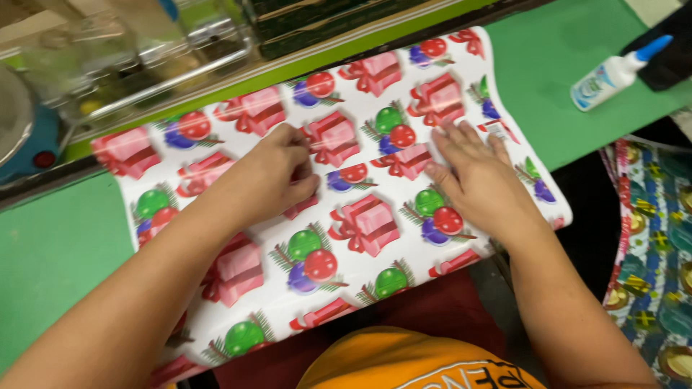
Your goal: The person constructs a paper gift bag by applying glue to the edges of patterned paper and folding the sections together by hand.
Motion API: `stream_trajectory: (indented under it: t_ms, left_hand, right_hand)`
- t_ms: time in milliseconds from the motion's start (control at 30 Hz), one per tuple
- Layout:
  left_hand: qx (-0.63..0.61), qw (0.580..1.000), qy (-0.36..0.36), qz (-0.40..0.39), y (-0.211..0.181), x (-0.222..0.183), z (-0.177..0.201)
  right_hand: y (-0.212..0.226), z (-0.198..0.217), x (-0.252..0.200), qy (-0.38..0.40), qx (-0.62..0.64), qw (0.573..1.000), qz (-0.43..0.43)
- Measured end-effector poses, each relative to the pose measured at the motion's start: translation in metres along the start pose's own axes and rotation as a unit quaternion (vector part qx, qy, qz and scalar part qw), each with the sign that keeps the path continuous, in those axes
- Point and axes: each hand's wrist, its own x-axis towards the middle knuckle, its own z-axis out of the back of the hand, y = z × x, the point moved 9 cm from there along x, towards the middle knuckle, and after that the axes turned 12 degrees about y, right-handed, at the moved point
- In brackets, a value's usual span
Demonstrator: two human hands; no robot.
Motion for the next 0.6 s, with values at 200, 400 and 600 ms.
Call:
stream_trajectory:
  t_ms: [200,400,600]
  left_hand:
    - [-0.008,1.000,-0.003,-0.010,0.000,0.002,0.000]
    - [0.005,1.000,-0.010,-0.006,0.003,0.004,-0.003]
    - [0.102,0.993,0.003,0.065,0.004,-0.026,0.016]
  right_hand:
    - [0.083,-0.014,-0.002,-0.026,0.022,0.987,0.160]
    - [0.097,-0.040,0.002,-0.042,-0.022,0.984,0.173]
    - [0.101,-0.038,0.000,-0.046,-0.034,0.984,0.168]
